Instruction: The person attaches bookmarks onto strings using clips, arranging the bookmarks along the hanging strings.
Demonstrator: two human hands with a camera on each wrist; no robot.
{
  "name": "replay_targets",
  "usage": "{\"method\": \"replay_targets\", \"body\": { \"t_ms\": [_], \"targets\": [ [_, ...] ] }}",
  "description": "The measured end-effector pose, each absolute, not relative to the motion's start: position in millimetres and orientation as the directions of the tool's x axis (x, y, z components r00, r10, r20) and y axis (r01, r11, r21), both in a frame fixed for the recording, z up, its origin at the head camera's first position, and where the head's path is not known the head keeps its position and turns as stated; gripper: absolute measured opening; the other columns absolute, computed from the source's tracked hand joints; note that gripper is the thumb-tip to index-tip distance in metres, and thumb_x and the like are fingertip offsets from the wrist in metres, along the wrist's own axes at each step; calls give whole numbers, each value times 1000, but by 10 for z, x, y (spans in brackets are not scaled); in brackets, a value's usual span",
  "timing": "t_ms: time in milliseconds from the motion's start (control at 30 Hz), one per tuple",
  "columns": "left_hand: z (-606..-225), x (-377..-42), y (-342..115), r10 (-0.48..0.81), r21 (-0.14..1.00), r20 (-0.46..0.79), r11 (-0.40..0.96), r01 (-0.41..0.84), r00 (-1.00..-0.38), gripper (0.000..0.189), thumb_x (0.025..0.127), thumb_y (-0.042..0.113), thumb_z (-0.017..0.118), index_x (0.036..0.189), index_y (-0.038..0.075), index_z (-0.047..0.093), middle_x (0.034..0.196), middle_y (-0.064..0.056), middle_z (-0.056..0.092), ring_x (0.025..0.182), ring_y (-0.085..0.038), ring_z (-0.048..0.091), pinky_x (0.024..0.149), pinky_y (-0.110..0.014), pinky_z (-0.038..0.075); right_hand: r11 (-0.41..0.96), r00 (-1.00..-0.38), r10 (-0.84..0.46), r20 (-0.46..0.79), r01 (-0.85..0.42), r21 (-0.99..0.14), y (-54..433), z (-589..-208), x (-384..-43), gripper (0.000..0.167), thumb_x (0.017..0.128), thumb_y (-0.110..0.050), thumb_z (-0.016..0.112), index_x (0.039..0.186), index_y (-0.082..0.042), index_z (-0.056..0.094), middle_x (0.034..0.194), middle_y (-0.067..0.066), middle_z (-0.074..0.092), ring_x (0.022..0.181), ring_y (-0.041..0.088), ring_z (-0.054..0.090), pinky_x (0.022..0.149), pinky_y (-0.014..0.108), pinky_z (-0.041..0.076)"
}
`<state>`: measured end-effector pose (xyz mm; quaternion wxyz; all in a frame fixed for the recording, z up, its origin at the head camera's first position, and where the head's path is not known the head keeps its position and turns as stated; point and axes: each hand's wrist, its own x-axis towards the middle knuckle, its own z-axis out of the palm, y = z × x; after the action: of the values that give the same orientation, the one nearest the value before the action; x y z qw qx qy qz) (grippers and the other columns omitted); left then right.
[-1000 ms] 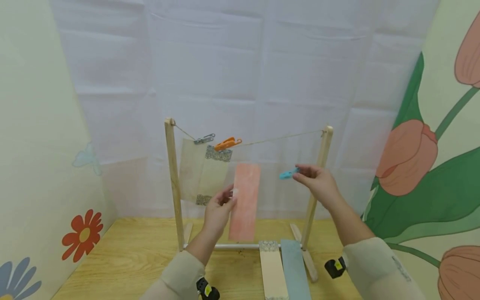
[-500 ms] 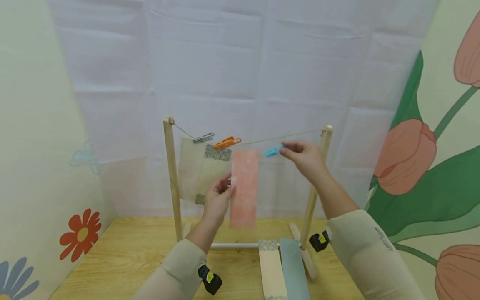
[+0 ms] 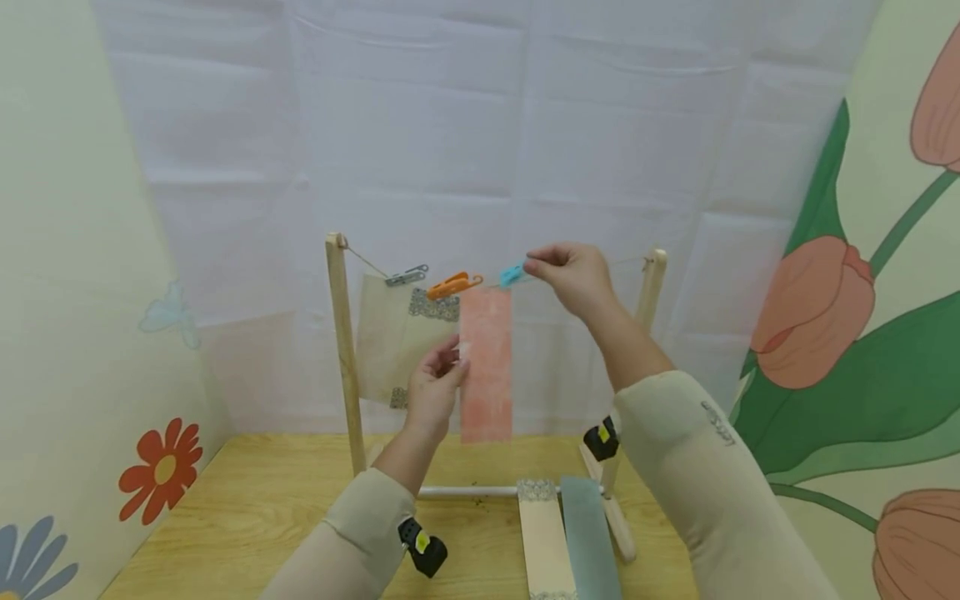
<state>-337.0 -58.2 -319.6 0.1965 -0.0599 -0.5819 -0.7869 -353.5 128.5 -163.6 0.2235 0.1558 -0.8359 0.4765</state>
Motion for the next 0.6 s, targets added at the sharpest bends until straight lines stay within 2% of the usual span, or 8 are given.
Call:
{"method": "replay_targets", "body": {
  "t_ms": [200,600],
  "targets": [
    [-3204,-3388,-579,-251,887,331,-246,390,-910,40,87,-11,61,127,-6,59,89,6,59,85,-8,52,71,-12,50,577,-832,-84,548,-489,-654,1183,-1594,-3598,25,89,-23,72,106,-4,74,105,15,74,98,22,66,81,27,50],
    [-3184,-3370,-541,-245,899,313,-235,369,-918,39,88,-9,61,127,-4,59,90,7,58,87,-7,52,71,-11,49,704,-847,-182,500,-467,-535,1070,-1527,-3634,27,91,-27,69,108,-7,73,109,11,73,104,25,64,92,38,51]
  ]
}}
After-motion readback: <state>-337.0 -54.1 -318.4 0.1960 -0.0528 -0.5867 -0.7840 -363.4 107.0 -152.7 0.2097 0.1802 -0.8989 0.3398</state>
